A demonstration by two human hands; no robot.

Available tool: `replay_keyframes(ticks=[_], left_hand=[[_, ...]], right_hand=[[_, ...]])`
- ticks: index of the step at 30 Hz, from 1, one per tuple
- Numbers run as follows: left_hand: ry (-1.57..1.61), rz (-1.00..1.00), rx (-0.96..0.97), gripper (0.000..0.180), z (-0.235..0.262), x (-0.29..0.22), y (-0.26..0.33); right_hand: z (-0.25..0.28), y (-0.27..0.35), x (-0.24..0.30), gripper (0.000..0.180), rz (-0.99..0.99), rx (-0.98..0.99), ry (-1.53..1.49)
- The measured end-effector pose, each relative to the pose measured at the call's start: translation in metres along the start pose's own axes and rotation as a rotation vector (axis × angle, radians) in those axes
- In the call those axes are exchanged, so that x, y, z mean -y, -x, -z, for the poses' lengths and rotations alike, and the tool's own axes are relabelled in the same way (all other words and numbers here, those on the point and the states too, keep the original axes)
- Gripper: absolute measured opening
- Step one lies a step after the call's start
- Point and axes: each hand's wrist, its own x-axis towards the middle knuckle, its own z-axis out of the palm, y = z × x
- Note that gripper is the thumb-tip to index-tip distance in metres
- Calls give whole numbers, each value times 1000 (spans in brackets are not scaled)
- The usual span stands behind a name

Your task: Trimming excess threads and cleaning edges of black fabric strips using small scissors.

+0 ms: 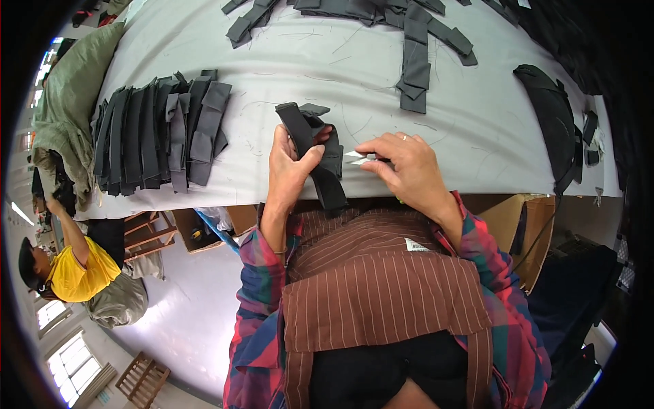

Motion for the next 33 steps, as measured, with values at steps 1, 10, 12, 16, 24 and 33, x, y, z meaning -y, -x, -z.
replay_keyframes(ticks=[1, 10, 12, 16, 24, 33], left_hand=[[-4, -6, 15, 41, 1, 0, 0], [-10, 42, 68, 40, 3, -3, -2], [-20, 51, 73, 40, 3, -3, -2], [-31, 63, 67, 39, 3, 1, -4], [-68, 35, 74, 38, 1, 2, -5], [-23, 44, 71, 40, 2, -1, -5]], right_hand=[[-4, 0, -1, 21, 0, 5, -2], [-17, -21, -13, 16, 211, -45, 108], [-16, -26, -16, 12, 274, 13, 143], [-17, -36, -25, 13, 365, 15, 108], [-10, -46, -29, 11, 437, 134, 151], [-10, -49, -28, 4, 442, 192, 157]])
